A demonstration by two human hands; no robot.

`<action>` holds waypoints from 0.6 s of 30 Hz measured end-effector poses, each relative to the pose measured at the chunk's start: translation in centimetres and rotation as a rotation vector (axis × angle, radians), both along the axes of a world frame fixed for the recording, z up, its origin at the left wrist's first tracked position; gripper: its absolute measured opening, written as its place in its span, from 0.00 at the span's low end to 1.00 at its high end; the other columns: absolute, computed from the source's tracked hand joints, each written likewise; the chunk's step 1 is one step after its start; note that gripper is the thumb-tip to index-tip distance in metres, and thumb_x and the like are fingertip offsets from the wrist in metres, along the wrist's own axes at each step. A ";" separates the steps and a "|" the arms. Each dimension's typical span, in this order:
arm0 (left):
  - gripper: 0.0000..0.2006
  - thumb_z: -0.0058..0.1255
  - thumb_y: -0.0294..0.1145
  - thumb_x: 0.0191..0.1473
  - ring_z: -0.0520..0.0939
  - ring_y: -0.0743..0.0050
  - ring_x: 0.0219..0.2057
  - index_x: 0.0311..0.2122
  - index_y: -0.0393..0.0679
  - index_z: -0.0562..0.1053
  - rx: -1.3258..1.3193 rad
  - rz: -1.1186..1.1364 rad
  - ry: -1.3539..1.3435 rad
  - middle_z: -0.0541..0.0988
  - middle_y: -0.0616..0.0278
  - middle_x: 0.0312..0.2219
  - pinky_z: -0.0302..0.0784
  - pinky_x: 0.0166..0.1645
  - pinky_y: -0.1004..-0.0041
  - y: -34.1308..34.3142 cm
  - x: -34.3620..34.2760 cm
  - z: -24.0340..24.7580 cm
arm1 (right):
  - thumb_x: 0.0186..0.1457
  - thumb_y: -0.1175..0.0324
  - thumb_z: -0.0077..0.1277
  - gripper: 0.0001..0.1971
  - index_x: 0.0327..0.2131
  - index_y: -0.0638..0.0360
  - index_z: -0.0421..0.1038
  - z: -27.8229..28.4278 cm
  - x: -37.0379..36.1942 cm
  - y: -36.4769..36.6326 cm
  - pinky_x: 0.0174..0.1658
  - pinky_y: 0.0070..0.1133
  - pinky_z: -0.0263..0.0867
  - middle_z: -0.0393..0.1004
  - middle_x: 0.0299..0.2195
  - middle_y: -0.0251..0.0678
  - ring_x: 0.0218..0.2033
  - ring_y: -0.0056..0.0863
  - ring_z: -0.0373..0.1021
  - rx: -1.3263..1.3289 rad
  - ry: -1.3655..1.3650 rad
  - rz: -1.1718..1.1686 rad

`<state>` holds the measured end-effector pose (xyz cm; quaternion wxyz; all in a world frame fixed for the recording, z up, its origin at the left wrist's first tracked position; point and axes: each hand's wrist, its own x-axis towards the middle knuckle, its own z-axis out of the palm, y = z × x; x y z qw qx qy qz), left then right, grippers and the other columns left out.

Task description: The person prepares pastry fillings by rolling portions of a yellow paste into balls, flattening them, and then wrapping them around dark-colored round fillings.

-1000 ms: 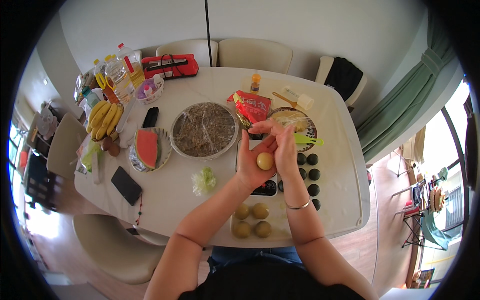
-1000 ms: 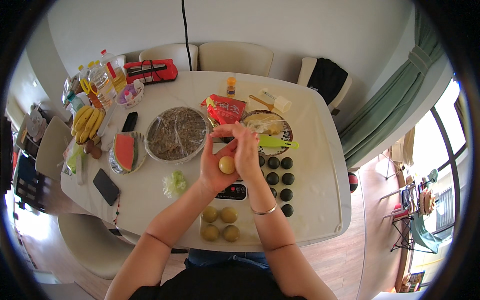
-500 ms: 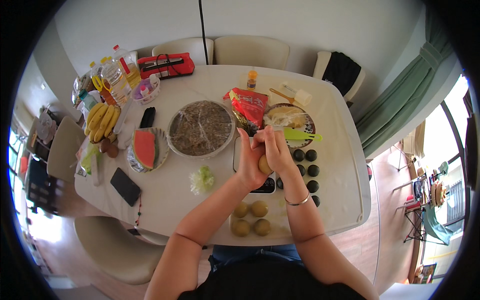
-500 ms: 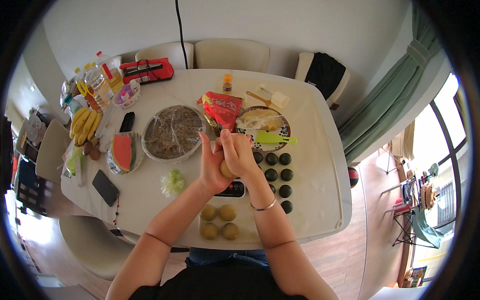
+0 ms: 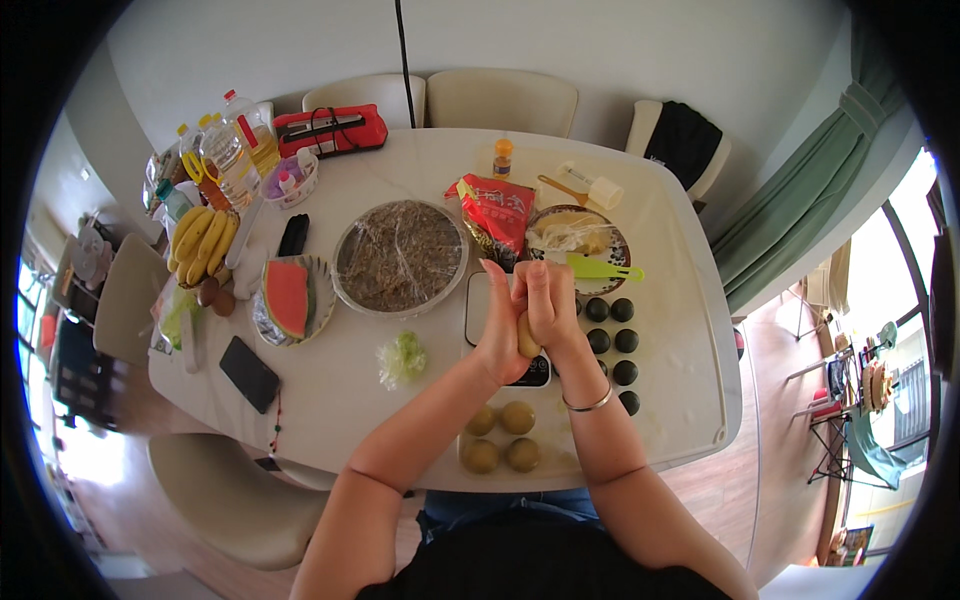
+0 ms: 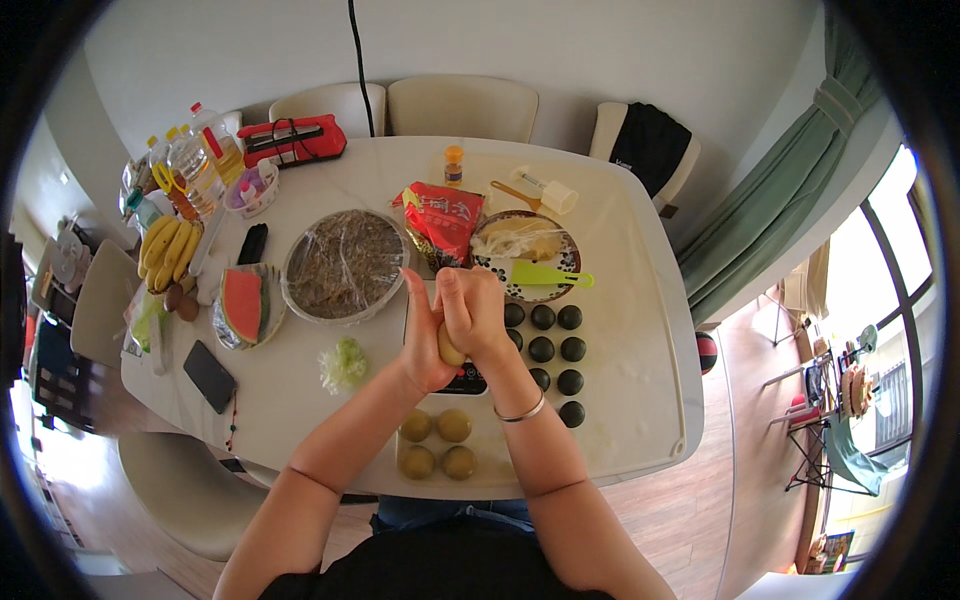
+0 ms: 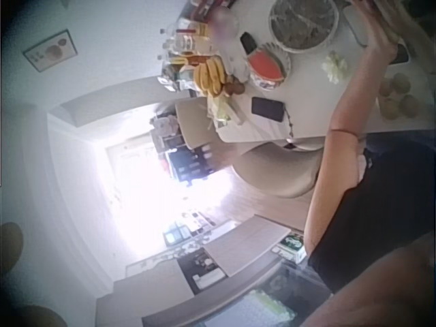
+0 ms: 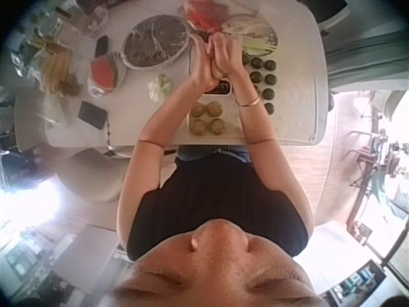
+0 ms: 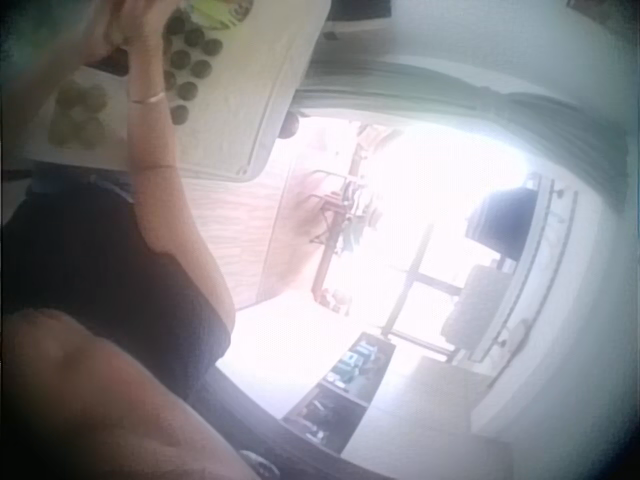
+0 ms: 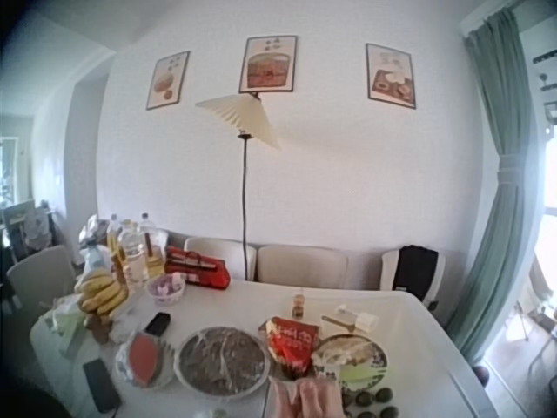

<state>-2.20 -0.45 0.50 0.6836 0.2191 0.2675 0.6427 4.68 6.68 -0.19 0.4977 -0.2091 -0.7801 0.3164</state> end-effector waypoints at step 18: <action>0.60 0.22 0.87 0.39 0.69 0.63 0.57 0.64 0.40 0.55 0.134 -0.396 -0.384 0.67 0.58 0.56 0.64 0.59 0.62 1.8 -2.9 -1.5 | 0.64 0.37 0.19 0.41 0.22 0.64 0.71 1.7 -0.7 0.1 0.39 0.25 0.67 0.75 0.23 0.39 0.24 0.28 0.71 -0.641 0.289 -0.018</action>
